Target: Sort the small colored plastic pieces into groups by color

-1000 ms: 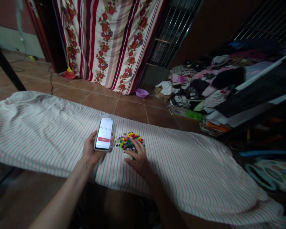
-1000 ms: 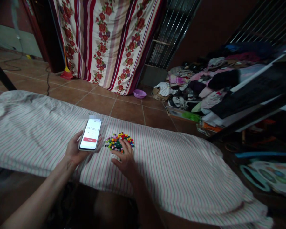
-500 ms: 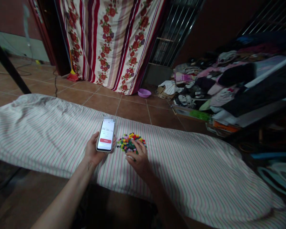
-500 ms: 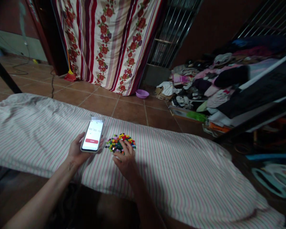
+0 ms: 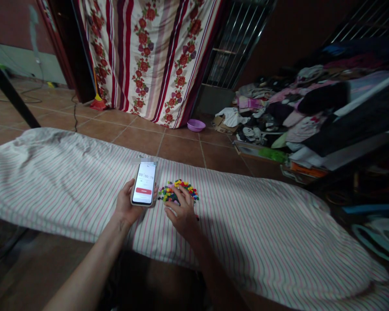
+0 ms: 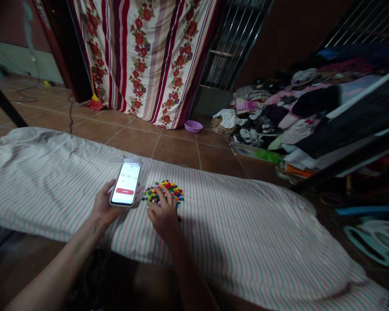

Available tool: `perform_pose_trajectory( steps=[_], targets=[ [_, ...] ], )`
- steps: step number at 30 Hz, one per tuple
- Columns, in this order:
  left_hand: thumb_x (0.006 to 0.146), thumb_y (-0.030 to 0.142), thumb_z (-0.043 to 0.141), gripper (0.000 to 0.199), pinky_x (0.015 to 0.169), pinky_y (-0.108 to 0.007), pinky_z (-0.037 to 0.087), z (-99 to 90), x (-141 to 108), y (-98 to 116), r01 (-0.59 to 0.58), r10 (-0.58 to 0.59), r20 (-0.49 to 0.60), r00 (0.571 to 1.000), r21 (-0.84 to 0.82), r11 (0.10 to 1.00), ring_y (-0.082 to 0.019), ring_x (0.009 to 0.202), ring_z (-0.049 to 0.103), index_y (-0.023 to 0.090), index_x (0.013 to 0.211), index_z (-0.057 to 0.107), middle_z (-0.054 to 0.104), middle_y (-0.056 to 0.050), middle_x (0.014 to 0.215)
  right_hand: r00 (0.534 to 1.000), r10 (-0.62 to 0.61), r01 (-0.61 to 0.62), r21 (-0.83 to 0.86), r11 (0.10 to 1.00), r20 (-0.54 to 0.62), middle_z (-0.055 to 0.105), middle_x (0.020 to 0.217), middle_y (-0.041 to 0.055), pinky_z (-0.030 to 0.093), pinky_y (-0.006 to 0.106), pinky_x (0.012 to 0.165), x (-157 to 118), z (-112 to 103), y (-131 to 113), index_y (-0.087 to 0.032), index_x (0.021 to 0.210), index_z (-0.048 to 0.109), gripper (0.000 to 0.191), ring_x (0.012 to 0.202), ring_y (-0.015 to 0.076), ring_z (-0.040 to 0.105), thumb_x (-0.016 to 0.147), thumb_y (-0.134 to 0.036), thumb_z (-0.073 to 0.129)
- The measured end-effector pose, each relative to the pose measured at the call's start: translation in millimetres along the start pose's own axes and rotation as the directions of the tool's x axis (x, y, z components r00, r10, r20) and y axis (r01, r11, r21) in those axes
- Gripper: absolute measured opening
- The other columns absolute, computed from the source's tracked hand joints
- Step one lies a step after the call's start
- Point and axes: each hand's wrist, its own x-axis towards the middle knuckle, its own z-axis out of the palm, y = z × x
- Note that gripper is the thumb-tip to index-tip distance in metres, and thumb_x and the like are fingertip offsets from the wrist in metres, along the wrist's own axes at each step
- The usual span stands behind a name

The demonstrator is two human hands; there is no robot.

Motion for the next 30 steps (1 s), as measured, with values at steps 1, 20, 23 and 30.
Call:
perform_pose_trajectory(
  steps=[1,20,23,30],
  targets=[
    [0.084,0.035,0.048,0.052,0.080,-0.049,0.056,0.1,0,0,-0.005,0.005,-0.001,1.000,0.004,1.000,-0.031,0.096,0.067,0.008,0.128,0.052,0.070,-0.019,0.101,1.000,-0.001,0.001,-0.011,1.000,0.022,0.045,0.143,0.0060,0.035,0.050,0.102,0,2,-3,-0.025,0.088,0.072,0.012,0.133,0.0306,0.032,0.081,-0.021,0.063],
    [0.083,0.034,0.048,0.054,0.073,-0.051,0.057,0.0,-8,9,-0.047,0.049,-0.076,0.996,0.034,0.998,-0.035,0.095,0.067,0.008,0.129,0.051,0.068,-0.022,0.106,0.919,0.356,-0.372,0.073,0.925,0.170,0.063,0.085,0.0049,0.050,0.028,0.065,-35,-60,52,-0.018,0.100,0.063,0.027,0.065,0.0146,0.058,0.083,-0.038,0.061],
    [0.084,0.034,0.047,0.053,0.072,-0.050,0.057,1.3,-7,8,-0.030,0.033,-0.081,0.996,0.045,0.999,-0.034,0.097,0.066,0.009,0.129,0.052,0.067,-0.021,0.108,0.893,0.382,-0.407,0.066,0.911,0.238,0.062,0.086,0.0051,0.050,0.028,0.066,-42,-63,53,-0.017,0.099,0.063,0.024,0.067,0.0149,0.058,0.081,-0.031,0.062],
    [0.082,0.034,0.050,0.053,0.075,-0.051,0.057,7.3,-6,2,-0.021,0.022,-0.069,0.997,0.009,1.000,-0.035,0.099,0.065,0.008,0.129,0.052,0.066,-0.022,0.111,0.897,0.358,-0.395,0.106,0.913,0.261,0.064,0.090,0.0058,0.053,0.031,0.072,-45,-56,56,-0.018,0.106,0.063,0.028,0.073,0.0164,0.062,0.078,-0.020,0.061]
  ],
)
